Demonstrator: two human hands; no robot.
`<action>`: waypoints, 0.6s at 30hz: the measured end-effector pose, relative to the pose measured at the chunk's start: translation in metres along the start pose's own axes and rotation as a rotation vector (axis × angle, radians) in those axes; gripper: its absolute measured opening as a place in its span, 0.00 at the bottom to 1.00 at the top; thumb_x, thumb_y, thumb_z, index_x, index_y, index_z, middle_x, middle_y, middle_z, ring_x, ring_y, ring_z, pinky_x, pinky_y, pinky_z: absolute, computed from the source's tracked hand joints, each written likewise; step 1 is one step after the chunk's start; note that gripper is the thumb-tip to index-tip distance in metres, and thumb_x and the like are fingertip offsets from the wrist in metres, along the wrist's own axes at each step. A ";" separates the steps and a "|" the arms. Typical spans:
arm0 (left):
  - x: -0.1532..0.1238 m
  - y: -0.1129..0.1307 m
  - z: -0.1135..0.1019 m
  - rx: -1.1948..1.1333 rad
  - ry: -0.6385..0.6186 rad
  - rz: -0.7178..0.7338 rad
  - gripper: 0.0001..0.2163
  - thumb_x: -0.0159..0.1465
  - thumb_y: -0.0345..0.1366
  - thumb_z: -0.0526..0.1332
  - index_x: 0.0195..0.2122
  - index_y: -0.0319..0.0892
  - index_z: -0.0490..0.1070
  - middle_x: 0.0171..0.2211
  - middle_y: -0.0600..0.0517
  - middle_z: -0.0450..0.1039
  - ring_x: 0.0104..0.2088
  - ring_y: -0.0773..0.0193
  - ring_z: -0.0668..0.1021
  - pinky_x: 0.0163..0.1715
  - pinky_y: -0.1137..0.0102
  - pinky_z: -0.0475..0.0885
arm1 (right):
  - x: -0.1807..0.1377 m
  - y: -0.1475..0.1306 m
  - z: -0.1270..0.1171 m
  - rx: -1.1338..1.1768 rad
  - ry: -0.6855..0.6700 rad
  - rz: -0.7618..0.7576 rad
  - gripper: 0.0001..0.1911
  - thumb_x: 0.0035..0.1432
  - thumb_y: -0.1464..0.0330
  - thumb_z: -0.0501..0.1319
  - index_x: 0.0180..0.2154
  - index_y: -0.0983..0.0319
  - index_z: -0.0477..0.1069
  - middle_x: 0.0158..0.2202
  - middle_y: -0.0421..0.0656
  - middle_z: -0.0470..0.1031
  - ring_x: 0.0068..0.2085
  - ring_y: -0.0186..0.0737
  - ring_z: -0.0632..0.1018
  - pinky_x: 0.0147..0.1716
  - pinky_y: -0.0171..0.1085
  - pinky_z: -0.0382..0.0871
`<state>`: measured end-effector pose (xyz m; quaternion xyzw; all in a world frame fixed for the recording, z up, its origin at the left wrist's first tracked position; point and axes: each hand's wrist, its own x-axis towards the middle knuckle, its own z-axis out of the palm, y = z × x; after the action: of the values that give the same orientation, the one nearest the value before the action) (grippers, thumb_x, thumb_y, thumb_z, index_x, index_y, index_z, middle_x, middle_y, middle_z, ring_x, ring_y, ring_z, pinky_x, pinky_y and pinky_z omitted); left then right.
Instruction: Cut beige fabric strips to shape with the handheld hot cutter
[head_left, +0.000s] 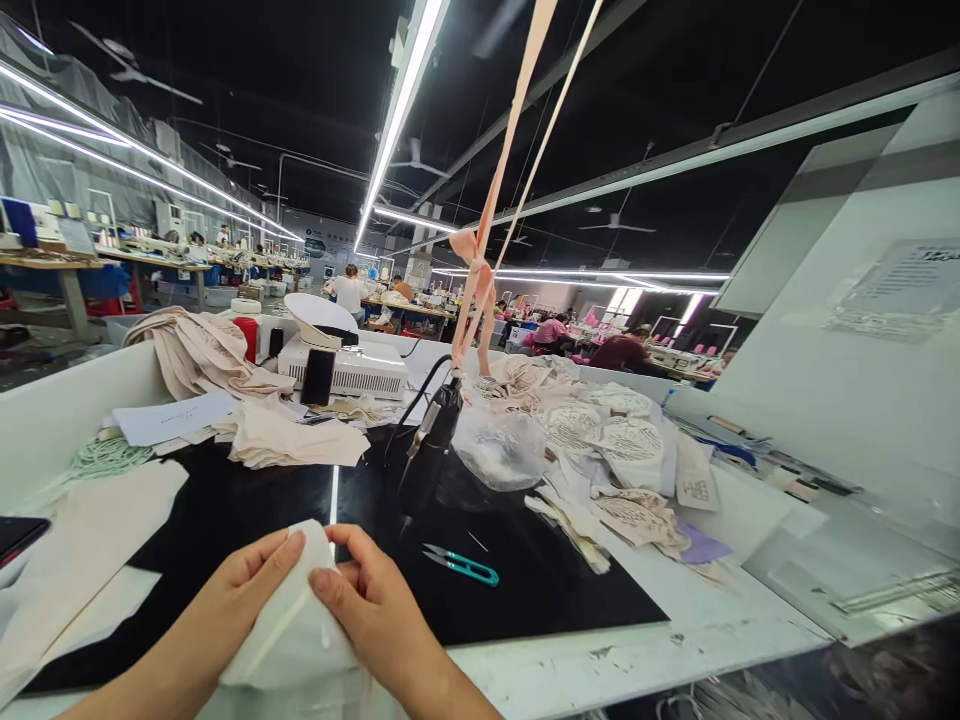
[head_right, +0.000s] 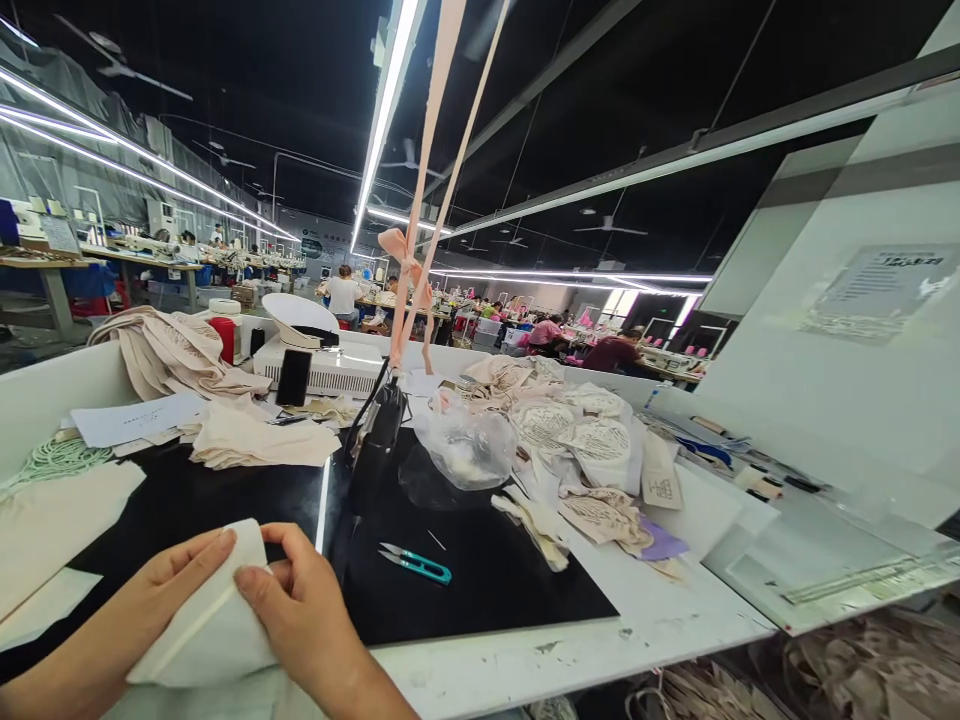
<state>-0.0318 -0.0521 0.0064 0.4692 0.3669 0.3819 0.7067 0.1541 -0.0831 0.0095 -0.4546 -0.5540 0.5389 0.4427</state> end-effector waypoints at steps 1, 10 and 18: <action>0.003 0.002 -0.006 0.015 0.025 0.002 0.36 0.53 0.71 0.85 0.41 0.41 0.85 0.28 0.51 0.80 0.31 0.57 0.80 0.34 0.68 0.74 | 0.003 -0.001 -0.001 -0.002 -0.014 0.019 0.49 0.49 0.25 0.78 0.55 0.55 0.79 0.27 0.31 0.70 0.27 0.33 0.64 0.31 0.35 0.62; 0.038 0.066 -0.058 0.396 0.260 0.254 0.33 0.60 0.72 0.75 0.30 0.44 0.74 0.28 0.55 0.71 0.33 0.59 0.72 0.34 0.69 0.65 | 0.063 -0.001 -0.030 -0.112 -0.125 0.035 0.31 0.52 0.40 0.83 0.29 0.59 0.80 0.24 0.33 0.71 0.27 0.33 0.69 0.31 0.33 0.64; 0.121 0.126 -0.101 0.473 0.473 0.279 0.23 0.75 0.52 0.74 0.30 0.43 0.72 0.29 0.57 0.69 0.33 0.62 0.74 0.35 0.69 0.69 | 0.163 -0.004 -0.070 -0.156 0.205 -0.055 0.25 0.56 0.45 0.80 0.38 0.59 0.85 0.25 0.33 0.71 0.25 0.34 0.69 0.25 0.35 0.60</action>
<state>-0.0915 0.1273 0.0763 0.5641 0.5309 0.4770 0.4153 0.1905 0.0905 0.0154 -0.5249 -0.5583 0.4324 0.4751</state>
